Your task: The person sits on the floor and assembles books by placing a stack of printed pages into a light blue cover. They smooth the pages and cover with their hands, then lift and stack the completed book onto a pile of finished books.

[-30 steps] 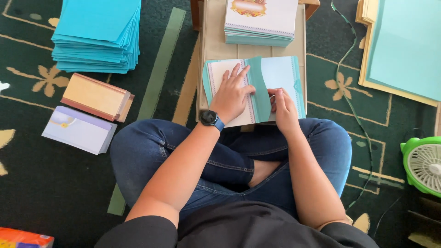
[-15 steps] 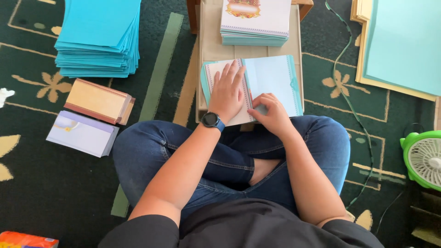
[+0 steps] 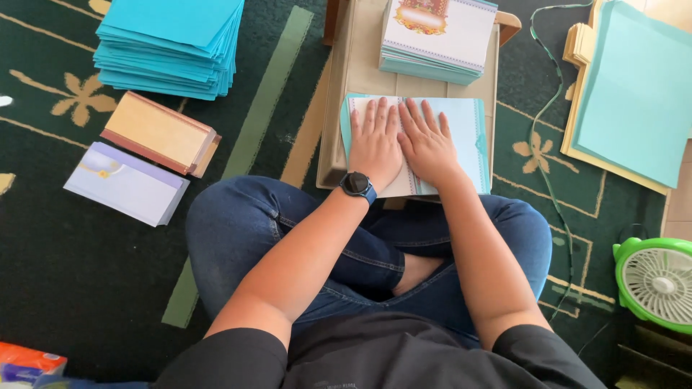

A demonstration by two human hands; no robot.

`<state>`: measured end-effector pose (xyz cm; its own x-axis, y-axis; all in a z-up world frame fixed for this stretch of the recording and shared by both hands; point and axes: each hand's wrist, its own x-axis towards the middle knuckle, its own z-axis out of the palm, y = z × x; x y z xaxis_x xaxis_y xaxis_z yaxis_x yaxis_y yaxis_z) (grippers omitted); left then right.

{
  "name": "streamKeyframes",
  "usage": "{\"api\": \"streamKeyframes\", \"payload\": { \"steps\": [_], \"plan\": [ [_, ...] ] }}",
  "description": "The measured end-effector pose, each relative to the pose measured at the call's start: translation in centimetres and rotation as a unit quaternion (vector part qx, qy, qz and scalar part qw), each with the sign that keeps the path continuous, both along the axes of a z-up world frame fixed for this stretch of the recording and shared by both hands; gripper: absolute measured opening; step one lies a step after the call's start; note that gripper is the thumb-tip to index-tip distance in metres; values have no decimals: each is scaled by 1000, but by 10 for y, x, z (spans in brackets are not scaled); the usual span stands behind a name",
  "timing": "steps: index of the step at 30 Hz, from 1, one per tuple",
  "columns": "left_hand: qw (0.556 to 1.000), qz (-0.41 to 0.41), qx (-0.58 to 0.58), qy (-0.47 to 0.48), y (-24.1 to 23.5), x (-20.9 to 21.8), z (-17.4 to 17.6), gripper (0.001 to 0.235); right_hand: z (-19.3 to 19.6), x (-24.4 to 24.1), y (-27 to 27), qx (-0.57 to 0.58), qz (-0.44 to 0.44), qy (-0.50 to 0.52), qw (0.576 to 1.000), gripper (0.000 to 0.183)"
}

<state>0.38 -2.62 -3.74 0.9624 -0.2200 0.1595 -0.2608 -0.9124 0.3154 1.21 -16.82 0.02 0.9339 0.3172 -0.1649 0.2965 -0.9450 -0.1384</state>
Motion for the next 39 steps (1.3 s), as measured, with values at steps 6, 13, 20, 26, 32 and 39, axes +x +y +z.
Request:
{"api": "streamKeyframes", "payload": {
  "steps": [6, 13, 20, 26, 32, 39],
  "plan": [
    [999, -8, -2, 31, 4, 1, 9, 63, 1, -5, -3, -1, 73, -35, 997, 67],
    [987, -59, 49, 140, 11, -23, 42, 66, -12, -84, -27, 1, 54, -70, 996, 65],
    [957, -59, 182, 220, 3, -55, 66, 64, -15, -81, -28, 82, 3, -37, 996, 60],
    [979, -77, 55, 182, 19, -56, 60, 34, 6, -82, -33, 324, -88, 35, 941, 56],
    [973, -183, -140, 17, 60, -48, 130, 17, -23, -69, -61, 698, -127, -21, 704, 47],
    [848, -111, -519, -5, 44, -17, 88, 22, 7, -31, -83, 754, -130, -84, 638, 32]
  ]
}}
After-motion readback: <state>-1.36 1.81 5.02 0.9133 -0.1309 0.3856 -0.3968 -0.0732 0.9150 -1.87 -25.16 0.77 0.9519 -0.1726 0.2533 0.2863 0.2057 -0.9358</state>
